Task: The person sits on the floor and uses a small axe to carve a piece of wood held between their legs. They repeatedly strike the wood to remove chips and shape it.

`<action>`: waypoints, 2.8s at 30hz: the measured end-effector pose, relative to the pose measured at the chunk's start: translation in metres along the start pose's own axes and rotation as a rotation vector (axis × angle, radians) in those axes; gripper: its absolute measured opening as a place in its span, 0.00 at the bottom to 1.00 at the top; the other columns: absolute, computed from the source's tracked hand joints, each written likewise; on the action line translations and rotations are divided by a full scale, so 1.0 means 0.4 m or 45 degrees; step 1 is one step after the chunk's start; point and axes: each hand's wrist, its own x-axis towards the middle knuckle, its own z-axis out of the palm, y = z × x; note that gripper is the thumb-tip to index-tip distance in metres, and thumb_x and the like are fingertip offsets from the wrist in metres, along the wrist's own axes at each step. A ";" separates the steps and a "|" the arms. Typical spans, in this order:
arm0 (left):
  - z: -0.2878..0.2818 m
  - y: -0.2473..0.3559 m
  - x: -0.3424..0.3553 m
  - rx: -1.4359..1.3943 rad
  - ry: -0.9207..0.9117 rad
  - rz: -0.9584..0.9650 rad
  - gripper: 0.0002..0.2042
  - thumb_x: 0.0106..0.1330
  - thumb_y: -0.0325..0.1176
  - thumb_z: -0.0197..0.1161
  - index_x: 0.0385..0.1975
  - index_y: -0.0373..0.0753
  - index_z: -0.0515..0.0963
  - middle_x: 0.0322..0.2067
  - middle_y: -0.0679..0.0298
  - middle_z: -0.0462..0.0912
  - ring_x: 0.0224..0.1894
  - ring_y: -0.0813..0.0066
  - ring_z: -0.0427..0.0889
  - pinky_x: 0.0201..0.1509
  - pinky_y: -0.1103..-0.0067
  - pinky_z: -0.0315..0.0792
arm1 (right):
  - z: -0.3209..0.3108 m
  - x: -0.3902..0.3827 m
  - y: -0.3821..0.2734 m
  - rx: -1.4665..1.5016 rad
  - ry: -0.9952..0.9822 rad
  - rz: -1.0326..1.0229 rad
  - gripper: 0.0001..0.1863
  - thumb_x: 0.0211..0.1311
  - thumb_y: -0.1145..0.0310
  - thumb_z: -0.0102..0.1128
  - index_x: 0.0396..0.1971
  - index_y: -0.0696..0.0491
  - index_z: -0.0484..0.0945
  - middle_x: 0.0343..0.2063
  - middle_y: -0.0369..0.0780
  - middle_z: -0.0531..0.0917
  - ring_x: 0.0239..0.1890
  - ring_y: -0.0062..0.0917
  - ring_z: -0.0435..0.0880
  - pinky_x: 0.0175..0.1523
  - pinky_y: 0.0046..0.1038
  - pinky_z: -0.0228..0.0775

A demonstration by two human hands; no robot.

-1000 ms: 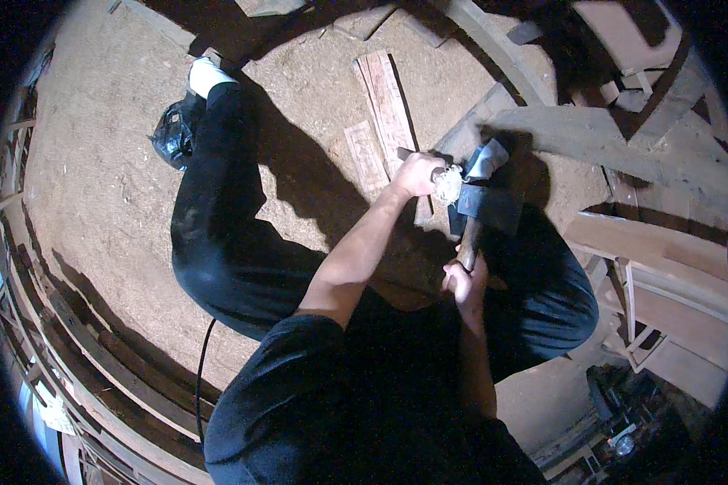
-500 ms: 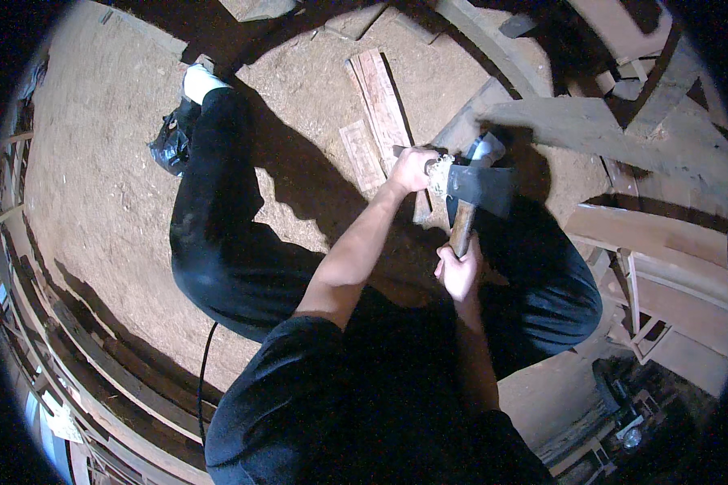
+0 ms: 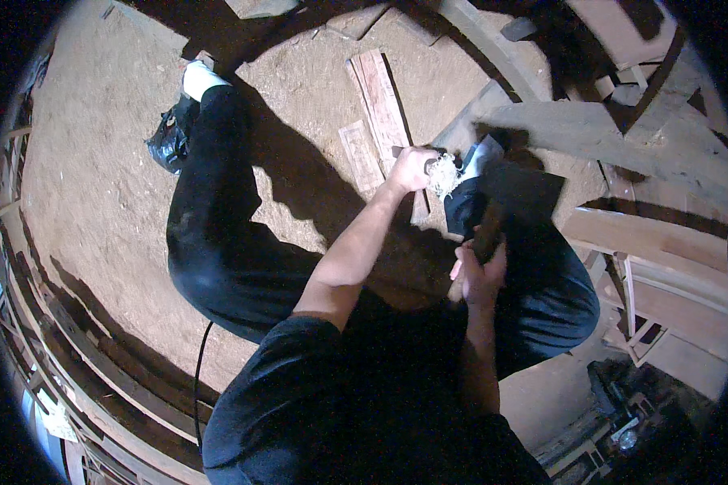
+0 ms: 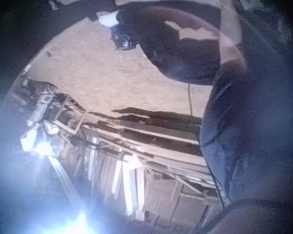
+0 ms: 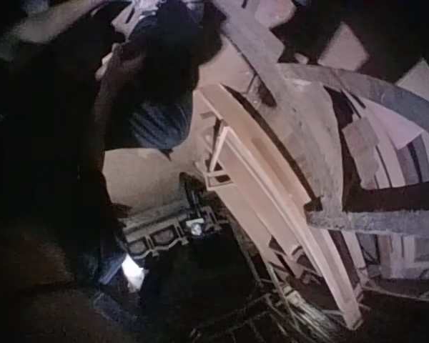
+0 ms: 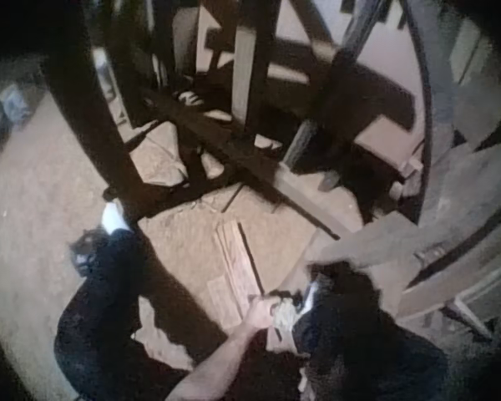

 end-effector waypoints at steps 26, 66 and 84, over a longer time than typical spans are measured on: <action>-0.025 0.038 -0.002 0.049 -0.097 -0.024 0.11 0.43 0.38 0.65 0.22 0.39 0.75 0.24 0.52 0.79 0.30 0.51 0.80 0.36 0.66 0.74 | 0.033 -0.007 0.025 0.150 0.146 0.113 0.19 0.52 0.82 0.52 0.46 0.57 0.64 0.20 0.40 0.73 0.08 0.22 0.68 0.15 0.24 0.63; -0.001 0.014 -0.011 0.041 -0.033 0.009 0.10 0.41 0.37 0.64 0.19 0.39 0.74 0.23 0.53 0.79 0.30 0.49 0.79 0.36 0.63 0.73 | 0.011 0.059 0.169 -0.538 0.028 -0.024 0.34 0.51 0.79 0.55 0.61 0.59 0.57 0.14 0.37 0.71 0.08 0.21 0.69 0.13 0.24 0.63; -0.019 0.043 -0.002 0.197 -0.168 -0.096 0.09 0.42 0.34 0.62 0.23 0.38 0.76 0.26 0.51 0.80 0.35 0.51 0.80 0.40 0.64 0.74 | 0.005 0.022 0.095 -0.133 0.155 0.267 0.20 0.52 0.81 0.53 0.47 0.56 0.64 0.15 0.37 0.70 0.08 0.20 0.69 0.13 0.24 0.62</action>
